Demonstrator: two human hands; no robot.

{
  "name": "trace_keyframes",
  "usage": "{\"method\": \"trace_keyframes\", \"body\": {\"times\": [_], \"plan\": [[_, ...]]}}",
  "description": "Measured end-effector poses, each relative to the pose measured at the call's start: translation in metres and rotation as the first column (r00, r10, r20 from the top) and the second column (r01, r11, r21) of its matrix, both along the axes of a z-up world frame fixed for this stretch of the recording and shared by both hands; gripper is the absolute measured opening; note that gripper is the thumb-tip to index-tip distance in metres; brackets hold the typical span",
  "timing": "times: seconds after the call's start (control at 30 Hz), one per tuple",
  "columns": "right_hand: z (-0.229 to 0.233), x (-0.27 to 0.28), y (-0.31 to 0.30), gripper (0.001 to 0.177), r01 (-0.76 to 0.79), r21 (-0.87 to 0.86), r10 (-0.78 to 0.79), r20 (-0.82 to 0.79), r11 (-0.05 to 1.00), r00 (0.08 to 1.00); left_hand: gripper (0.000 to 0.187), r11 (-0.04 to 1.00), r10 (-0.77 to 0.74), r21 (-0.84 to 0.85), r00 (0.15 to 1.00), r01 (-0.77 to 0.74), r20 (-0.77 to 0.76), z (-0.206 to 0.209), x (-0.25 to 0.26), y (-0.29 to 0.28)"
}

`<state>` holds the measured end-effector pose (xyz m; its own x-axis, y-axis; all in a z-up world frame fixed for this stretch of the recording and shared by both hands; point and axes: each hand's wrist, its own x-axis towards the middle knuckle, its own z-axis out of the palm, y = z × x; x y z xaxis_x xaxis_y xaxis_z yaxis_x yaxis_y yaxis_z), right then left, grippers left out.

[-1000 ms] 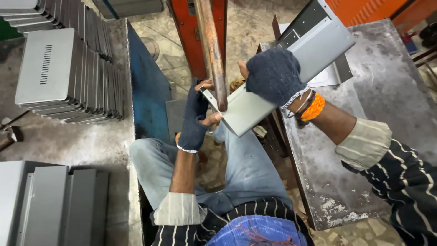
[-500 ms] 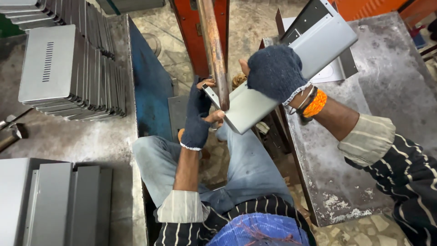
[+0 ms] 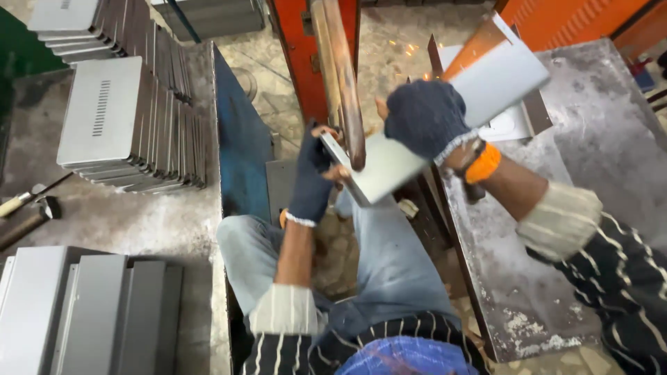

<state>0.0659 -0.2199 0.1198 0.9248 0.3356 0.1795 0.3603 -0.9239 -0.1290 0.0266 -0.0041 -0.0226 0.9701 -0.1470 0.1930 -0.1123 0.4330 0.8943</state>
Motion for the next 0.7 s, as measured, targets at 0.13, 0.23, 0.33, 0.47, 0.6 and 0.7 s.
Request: {"method": "trace_keyframes", "body": {"times": [0.13,0.23,0.33,0.47,0.6,0.7], "plan": [[-0.002,0.027,0.009,0.025,-0.054,0.085,0.041,0.151,0.995,0.988,0.074,0.99,0.063,0.115,0.989,-0.079,0.137,-0.028,0.035,0.015],[-0.001,0.031,0.015,0.046,0.008,0.051,-0.011,0.063,0.999,0.998,0.07,0.997,0.051,0.056,0.987,-0.06,0.154,-0.032,0.038,0.015],[0.0,0.03,0.019,0.034,-0.076,0.099,0.078,-0.016,0.992,0.997,0.072,0.988,0.135,0.048,0.977,-0.144,0.165,-0.052,0.044,0.014],[-0.009,0.021,0.007,0.039,-0.072,0.055,0.071,0.026,0.996,0.997,0.087,0.947,-0.022,-0.315,0.988,0.069,0.151,-0.189,0.085,0.018],[-0.009,0.012,0.008,0.043,-0.024,0.026,0.026,-0.068,0.999,0.997,0.093,0.939,0.113,-0.309,0.984,-0.151,-0.138,-0.1,0.036,-0.013],[0.0,0.009,0.001,0.039,-0.055,0.093,0.059,-0.037,0.994,0.998,0.094,0.941,-0.077,-0.329,0.997,0.081,0.026,-0.112,0.06,0.006]]}}
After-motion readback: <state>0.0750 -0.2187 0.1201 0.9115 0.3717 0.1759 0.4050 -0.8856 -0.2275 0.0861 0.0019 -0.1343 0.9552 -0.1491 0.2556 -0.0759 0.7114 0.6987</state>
